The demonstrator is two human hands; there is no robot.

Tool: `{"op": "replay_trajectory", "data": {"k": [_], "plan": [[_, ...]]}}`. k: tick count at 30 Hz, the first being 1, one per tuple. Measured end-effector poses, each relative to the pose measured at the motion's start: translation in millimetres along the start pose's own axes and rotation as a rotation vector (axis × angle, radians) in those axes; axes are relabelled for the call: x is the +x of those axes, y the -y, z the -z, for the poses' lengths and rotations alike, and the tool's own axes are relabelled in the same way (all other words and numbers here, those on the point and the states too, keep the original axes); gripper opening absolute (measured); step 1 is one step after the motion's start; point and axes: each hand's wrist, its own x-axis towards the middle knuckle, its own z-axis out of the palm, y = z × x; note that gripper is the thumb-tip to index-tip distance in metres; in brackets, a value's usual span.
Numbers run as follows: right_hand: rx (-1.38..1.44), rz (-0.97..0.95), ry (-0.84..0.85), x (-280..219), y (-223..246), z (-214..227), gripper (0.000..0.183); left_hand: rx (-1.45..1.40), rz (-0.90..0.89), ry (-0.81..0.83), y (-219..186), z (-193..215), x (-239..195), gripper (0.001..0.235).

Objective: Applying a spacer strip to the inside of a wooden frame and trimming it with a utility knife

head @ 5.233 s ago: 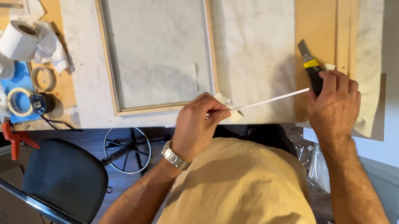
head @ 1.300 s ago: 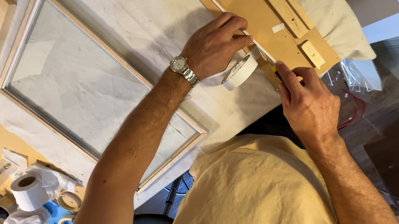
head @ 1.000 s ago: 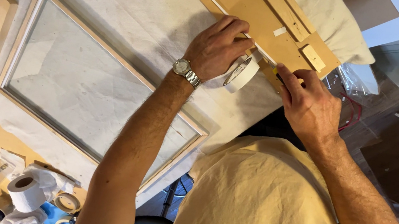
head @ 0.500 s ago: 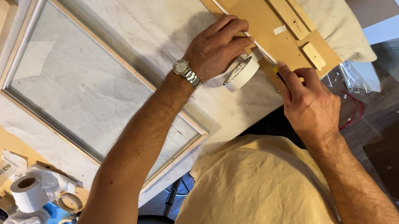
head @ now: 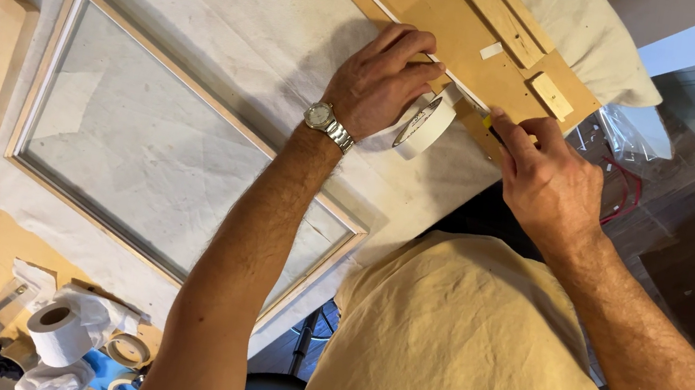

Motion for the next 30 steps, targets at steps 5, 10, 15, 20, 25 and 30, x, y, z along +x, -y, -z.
{"op": "replay_trajectory", "data": {"k": [5, 10, 15, 20, 25, 30], "plan": [[-0.036, -0.015, -0.023, -4, -3, -3, 0.043, -0.002, 0.021, 0.01, 2, -4, -3, 0.019], [-0.06, -0.024, -0.004, -8, -7, -2, 0.042, -0.023, 0.02, 0.011, 1, -1, -1, 0.022], [-0.091, -0.053, 0.057, -17, -13, 3, 0.046, -0.024, 0.029, 0.021, 0, -1, -2, 0.022], [-0.029, -0.081, 0.163, -26, -18, 21, 0.046, 0.014, 0.025, -0.017, 0, -7, 2, 0.013], [0.09, -0.121, 0.074, -55, -43, 10, 0.053, 0.26, -0.033, 0.024, 10, -22, 5, 0.02], [0.155, -0.141, -0.036, -50, -47, 12, 0.046, 0.418, -0.043, 0.111, 30, -30, -2, 0.02]]}}
